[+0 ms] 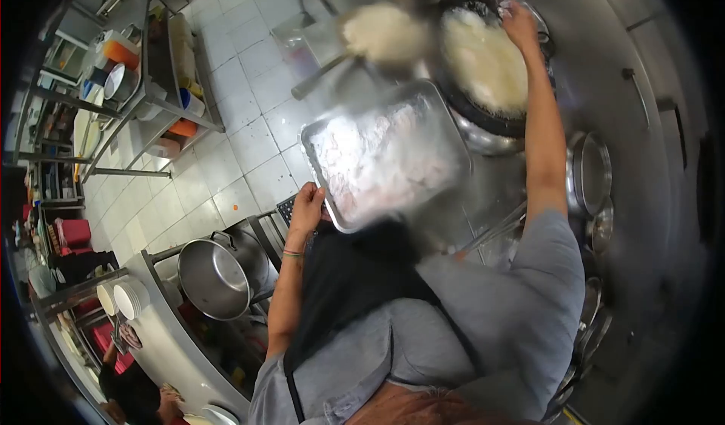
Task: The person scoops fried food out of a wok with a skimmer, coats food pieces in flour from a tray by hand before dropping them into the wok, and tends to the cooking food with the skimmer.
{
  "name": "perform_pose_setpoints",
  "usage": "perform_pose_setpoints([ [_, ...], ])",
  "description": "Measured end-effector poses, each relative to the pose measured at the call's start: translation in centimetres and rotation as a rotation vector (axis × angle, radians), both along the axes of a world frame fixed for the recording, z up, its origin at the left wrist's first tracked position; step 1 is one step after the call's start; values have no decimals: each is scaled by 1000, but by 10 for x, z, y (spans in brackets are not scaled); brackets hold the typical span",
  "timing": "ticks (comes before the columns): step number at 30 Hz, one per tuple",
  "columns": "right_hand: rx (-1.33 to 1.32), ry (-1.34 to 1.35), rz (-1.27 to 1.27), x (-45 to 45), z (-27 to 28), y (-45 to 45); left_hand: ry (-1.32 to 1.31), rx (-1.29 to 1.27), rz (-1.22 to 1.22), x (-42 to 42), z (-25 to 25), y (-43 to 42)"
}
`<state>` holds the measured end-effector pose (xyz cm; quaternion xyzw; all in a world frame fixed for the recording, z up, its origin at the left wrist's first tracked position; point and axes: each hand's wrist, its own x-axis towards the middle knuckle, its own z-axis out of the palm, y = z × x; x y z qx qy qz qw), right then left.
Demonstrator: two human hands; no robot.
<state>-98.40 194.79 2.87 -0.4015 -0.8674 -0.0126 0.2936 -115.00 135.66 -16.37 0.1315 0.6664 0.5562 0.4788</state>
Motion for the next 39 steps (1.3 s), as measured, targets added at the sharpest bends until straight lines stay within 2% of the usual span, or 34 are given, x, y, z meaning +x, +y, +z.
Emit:
perform_pose_setpoints([
  [2, 36, 10, 43, 22, 33, -91, -27, 25, -7, -1, -4, -1],
  [4, -139, 134, 88, 46, 14, -148, -59, 59, -14, -3, -11, -2],
  [5, -208, 110, 80, 53, 0, -184, -74, 75, -25, -5, -15, -3],
  [6, -276, 89, 69, 56, -18, -214, -89, 65, -31, -5, -15, -5],
  [8, -484, -33, 291, 64, -70, -242, -111, 61, -52, -8, -13, -2],
  [10, -593, -311, 170, 73, -142, -257, -137, 75, -62, -9, -14, -2],
  [14, -678, -321, -17, 70, -213, -296, -169, 92, -78, -11, -15, -3],
  [18, -828, -466, 31, 57, -176, -306, -179, 114, -110, -15, -21, -3],
  [21, -674, -538, -68, 64, -188, -297, -193, 110, -124, -17, -24, -2],
  [23, -569, -472, 9, 78, -217, -278, -185, 120, -116, -17, -22, -2],
  [24, -518, -437, 48, 74, -211, -277, -180, 123, -112, -16, -21, -3],
  [26, -801, -171, -45, 66, -209, -284, -160, 137, -99, -15, -20, -2],
  [28, -836, -183, -21, 61, -207, -295, -147, 135, -100, -14, -18, -1],
  [30, -607, -491, 122, 60, -207, -290, -145, 129, -99, -13, -14, -2],
  [32, -639, -552, 79, 61, -208, -278, -132, 112, -100, -14, -12, -2],
  [34, -725, -561, 6, 57, -178, -289, -122, 136, -88, -13, -19, -1],
  [37, -534, -291, 248, 88, -162, -267, -113, 108, -80, -11, -16, -1],
  [39, -641, -62, 178, 77, -96, -270, -105, 80, -72, -10, -10, 0],
])
